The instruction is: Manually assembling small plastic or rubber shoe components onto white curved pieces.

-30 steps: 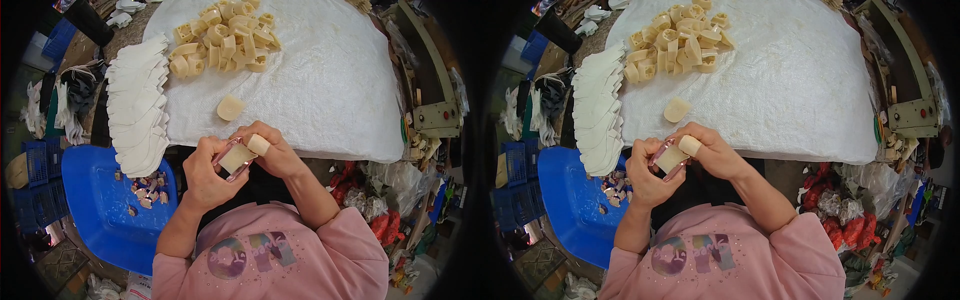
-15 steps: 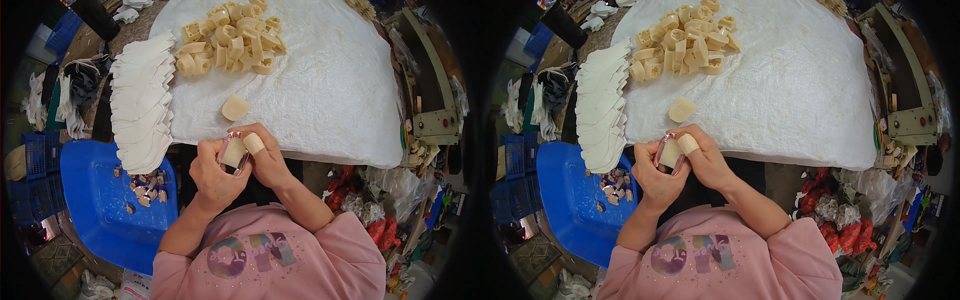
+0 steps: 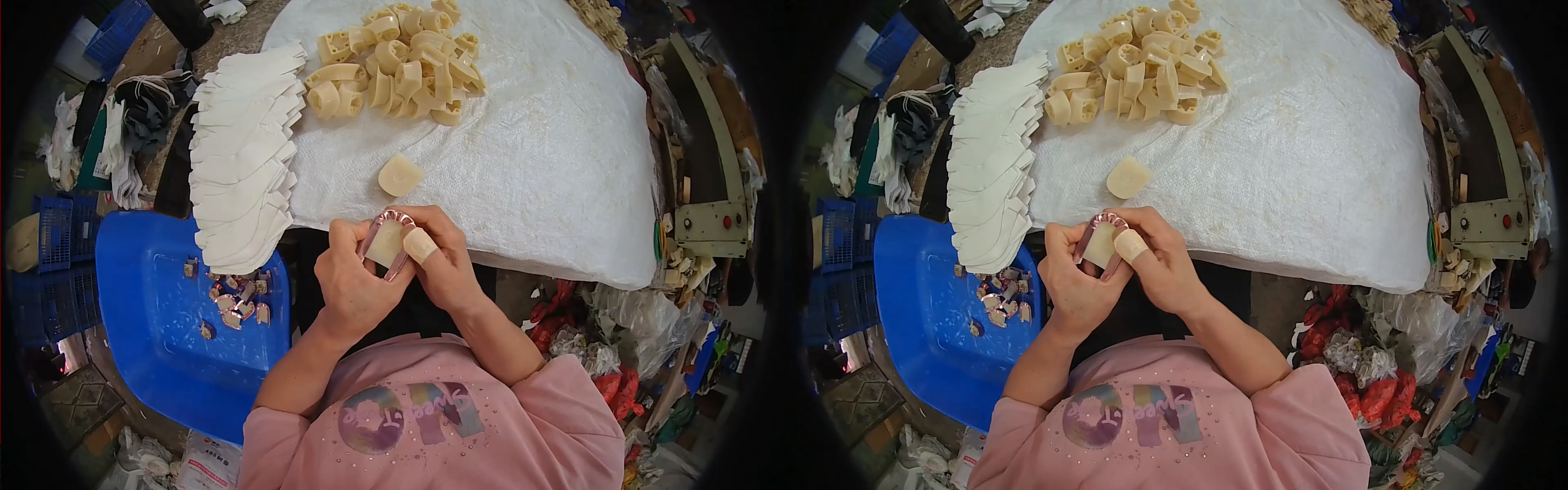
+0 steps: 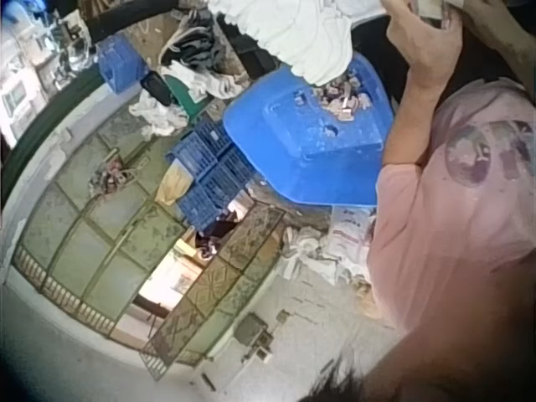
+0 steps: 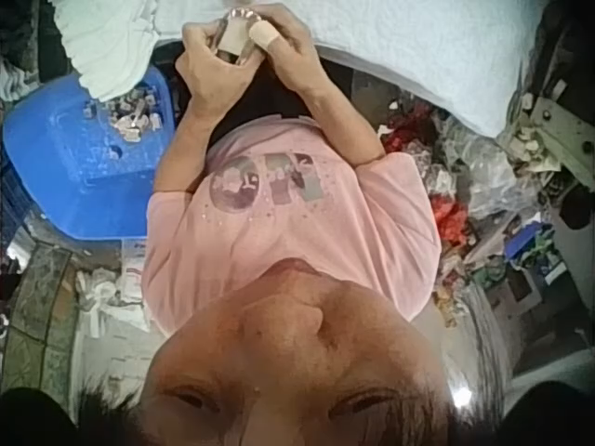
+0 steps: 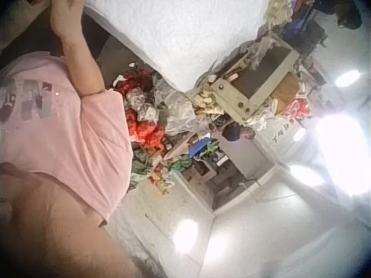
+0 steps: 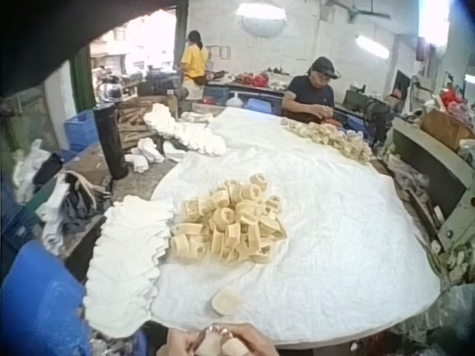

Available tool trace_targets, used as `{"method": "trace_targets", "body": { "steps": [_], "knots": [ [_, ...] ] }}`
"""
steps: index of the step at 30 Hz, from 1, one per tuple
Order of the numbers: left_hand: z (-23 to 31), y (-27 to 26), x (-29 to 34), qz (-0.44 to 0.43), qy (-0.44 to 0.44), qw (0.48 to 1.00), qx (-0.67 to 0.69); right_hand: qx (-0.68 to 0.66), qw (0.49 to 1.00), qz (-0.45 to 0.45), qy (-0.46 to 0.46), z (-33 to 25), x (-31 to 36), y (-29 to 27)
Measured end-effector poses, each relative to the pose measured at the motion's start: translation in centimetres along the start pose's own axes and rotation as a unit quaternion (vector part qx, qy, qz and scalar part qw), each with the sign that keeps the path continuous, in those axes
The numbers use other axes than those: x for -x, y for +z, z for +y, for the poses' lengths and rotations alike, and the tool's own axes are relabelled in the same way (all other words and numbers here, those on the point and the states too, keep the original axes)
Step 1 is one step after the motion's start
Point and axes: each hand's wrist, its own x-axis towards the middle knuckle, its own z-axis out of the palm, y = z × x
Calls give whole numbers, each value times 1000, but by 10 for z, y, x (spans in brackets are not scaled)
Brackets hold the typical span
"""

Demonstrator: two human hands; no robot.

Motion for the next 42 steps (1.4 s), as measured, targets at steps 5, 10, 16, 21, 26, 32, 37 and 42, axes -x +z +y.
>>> {"method": "trace_targets", "body": {
  "steps": [5,10,16,21,26,32,37,42],
  "knots": [
    [-10,-5,-3,-32,-97,984,145,-5,999,-8,40,1,-4,-4],
    [-16,-28,-4,-225,-269,802,484,44,988,-130,-75,-1,-16,-10],
    [-13,-32,-7,-74,-49,988,129,235,953,-101,-163,-10,-25,-10],
    [-14,-43,2,-118,-106,944,288,281,934,-110,-191,-12,-23,1],
    [-21,-58,10,-93,-156,914,363,252,939,-180,-152,-9,-35,10],
    [-39,-109,35,-23,-83,996,23,277,942,-105,-157,-20,-63,32],
    [-58,-150,56,24,16,954,-298,337,917,-92,-191,-11,-88,46],
    [-58,-147,32,159,-4,957,-241,391,892,-101,-202,-12,-111,58]
  ]
}}
